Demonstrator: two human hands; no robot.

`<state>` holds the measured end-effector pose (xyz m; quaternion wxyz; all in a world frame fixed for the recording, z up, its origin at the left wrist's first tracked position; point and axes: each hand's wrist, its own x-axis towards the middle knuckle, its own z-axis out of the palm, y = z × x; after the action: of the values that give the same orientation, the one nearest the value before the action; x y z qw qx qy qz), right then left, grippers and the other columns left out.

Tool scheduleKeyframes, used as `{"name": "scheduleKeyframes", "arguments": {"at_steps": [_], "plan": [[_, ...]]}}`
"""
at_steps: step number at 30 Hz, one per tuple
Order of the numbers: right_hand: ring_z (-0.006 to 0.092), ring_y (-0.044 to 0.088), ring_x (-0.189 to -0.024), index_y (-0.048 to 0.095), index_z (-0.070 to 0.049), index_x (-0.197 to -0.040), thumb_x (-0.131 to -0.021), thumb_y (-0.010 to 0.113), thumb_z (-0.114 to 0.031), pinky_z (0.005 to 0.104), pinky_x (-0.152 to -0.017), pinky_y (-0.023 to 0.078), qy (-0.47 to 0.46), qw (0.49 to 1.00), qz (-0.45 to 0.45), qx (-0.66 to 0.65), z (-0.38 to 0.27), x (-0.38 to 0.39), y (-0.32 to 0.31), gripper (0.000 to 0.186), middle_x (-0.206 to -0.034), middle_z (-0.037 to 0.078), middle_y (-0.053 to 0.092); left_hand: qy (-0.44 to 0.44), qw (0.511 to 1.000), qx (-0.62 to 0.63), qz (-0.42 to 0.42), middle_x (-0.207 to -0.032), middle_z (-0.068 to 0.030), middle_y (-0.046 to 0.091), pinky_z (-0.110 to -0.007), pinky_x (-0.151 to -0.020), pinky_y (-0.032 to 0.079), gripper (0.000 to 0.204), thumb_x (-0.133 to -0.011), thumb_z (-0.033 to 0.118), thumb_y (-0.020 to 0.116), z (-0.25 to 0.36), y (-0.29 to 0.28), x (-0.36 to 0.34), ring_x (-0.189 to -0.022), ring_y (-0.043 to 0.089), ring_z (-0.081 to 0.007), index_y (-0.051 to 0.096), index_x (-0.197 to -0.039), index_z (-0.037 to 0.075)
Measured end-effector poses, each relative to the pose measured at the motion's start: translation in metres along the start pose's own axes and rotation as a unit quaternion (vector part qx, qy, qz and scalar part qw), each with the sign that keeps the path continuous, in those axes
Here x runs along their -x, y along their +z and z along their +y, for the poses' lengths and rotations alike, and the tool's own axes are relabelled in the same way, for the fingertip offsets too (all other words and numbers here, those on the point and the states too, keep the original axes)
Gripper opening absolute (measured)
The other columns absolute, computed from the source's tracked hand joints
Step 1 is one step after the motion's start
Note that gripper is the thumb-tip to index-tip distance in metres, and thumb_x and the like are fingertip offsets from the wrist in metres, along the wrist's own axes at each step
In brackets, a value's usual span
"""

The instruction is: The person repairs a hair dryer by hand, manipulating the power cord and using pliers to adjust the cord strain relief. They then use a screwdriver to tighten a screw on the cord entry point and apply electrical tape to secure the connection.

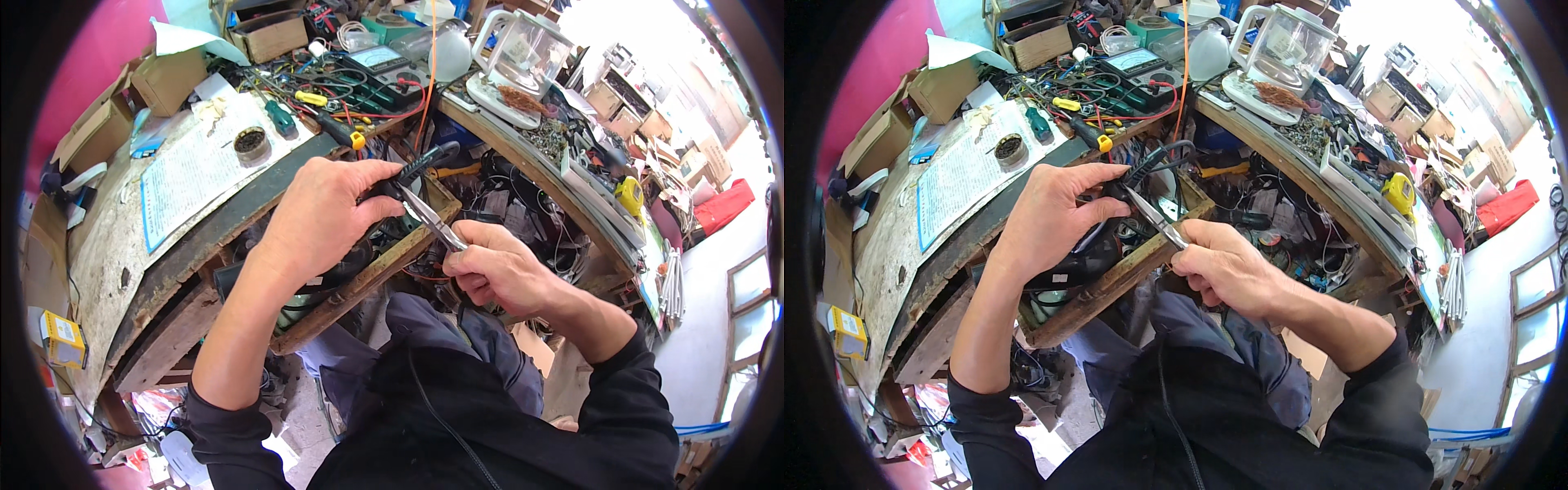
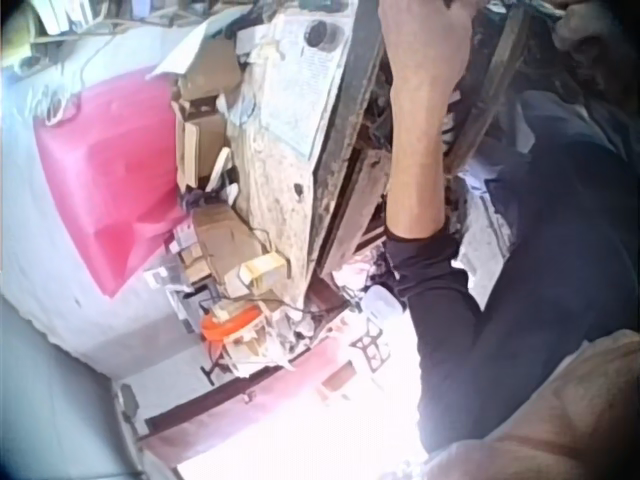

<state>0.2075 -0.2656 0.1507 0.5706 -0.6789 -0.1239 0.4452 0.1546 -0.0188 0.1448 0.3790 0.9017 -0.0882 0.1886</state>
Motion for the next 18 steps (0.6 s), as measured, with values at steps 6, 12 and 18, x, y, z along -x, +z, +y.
{"name": "scheduleKeyframes", "arguments": {"at_steps": [6, 12, 18], "plan": [[0.0052, 0.039, -0.057, 0.054, -0.007, -0.087, -0.092, 0.06, -0.019, 0.0236, -0.05, 0.031, 0.005, 0.978, -0.004, 0.21, -0.029, 0.009, -0.016, 0.014, -0.072, -0.003, 0.047, -0.043, 0.996, 0.033, -0.066, -0.097, -0.0158, 0.079, -0.031, -0.078, 0.057, 0.042, -0.083, 0.005, 0.081, 0.007, -0.004, -0.007, -0.079, 0.071, -0.0147, 0.071, -0.122, -0.004], [0.0056, 0.038, -0.054, 0.054, -0.007, -0.087, -0.092, 0.06, -0.017, 0.0255, -0.047, 0.029, 0.081, 0.994, -0.035, 0.067, -0.031, 0.01, -0.027, 0.013, -0.072, -0.002, 0.047, -0.028, 0.999, 0.023, -0.018, -0.092, -0.0136, 0.078, -0.032, -0.077, 0.057, 0.036, -0.083, 0.004, 0.083, 0.004, 0.007, -0.002, -0.079, 0.07, -0.0132, 0.066, -0.113, 0.0], [0.0053, 0.037, -0.053, 0.05, -0.011, -0.084, -0.092, 0.061, -0.017, 0.0259, -0.044, 0.028, 0.139, 0.985, -0.061, 0.079, -0.048, 0.016, -0.039, 0.014, -0.071, -0.004, 0.046, -0.031, 0.997, 0.03, -0.06, -0.083, -0.0085, 0.074, -0.031, -0.074, 0.056, 0.03, -0.083, 0.003, 0.082, 0.008, 0.01, -0.006, -0.075, 0.065, -0.011, 0.065, -0.107, 0.002]]}}
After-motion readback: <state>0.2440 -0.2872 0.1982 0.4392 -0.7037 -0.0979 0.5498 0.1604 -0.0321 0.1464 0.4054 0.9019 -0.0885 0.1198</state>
